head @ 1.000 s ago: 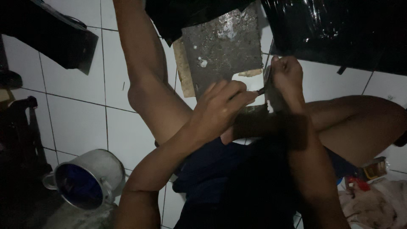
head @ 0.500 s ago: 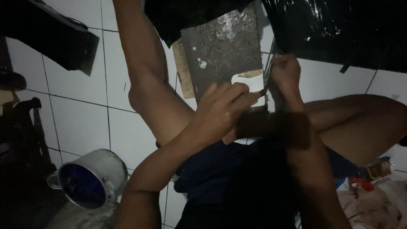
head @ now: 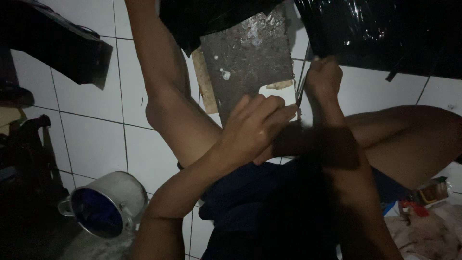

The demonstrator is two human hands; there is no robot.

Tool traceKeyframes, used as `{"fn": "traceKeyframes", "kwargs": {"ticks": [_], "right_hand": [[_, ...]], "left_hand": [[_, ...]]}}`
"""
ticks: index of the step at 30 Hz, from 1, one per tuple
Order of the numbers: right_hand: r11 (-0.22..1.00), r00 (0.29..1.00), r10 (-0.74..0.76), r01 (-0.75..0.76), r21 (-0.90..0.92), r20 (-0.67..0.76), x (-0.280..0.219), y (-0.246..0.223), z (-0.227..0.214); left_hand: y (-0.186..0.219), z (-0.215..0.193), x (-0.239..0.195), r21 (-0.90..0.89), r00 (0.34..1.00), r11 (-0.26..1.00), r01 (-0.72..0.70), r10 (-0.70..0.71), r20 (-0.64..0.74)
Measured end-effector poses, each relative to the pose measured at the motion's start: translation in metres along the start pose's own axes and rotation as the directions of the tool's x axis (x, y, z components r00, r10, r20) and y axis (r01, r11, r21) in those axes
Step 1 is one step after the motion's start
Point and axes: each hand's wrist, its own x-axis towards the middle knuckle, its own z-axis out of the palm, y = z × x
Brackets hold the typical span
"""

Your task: The person sits on the floor and uses a knife to cut a black sheet of material into thin strips on a wooden block. The cut strips are placed in a pile nearby.

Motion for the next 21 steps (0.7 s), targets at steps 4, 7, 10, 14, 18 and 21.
{"fn": "traceKeyframes", "kwargs": {"ticks": [4, 7, 10, 14, 18, 21], "right_hand": [[0.998, 0.999, -0.026, 0.023, -0.059, -0.046, 0.001, -0.003, 0.000], [0.994, 0.996, -0.086, 0.088, 0.064, -0.034, 0.006, 0.004, -0.006], [0.913, 0.999, -0.014, -0.003, 0.407, 0.038, 0.006, 0.020, -0.020], [0.529, 0.987, 0.036, -0.153, 0.835, 0.159, 0.002, 0.054, -0.079], [0.236, 0.998, -0.046, 0.054, 0.970, -0.045, 0.007, 0.053, -0.151], [0.305, 0.964, -0.139, 0.258, 0.917, -0.225, -0.009, 0.034, -0.208]], "left_hand": [[0.002, 0.000, 0.000, 0.035, 1.000, 0.999, -0.014, 0.015, -0.005], [0.001, -0.001, 0.001, 0.043, 0.999, 0.999, -0.030, 0.031, -0.020], [-0.003, -0.001, 0.002, 0.036, 0.996, 0.997, -0.065, 0.067, -0.059], [-0.009, -0.001, -0.005, 0.001, 0.996, 0.996, -0.090, 0.090, -0.028], [-0.010, -0.003, -0.009, -0.014, 0.994, 0.995, -0.094, 0.093, -0.063], [-0.009, -0.007, -0.009, -0.013, 0.993, 0.995, -0.102, 0.101, -0.063]]}}
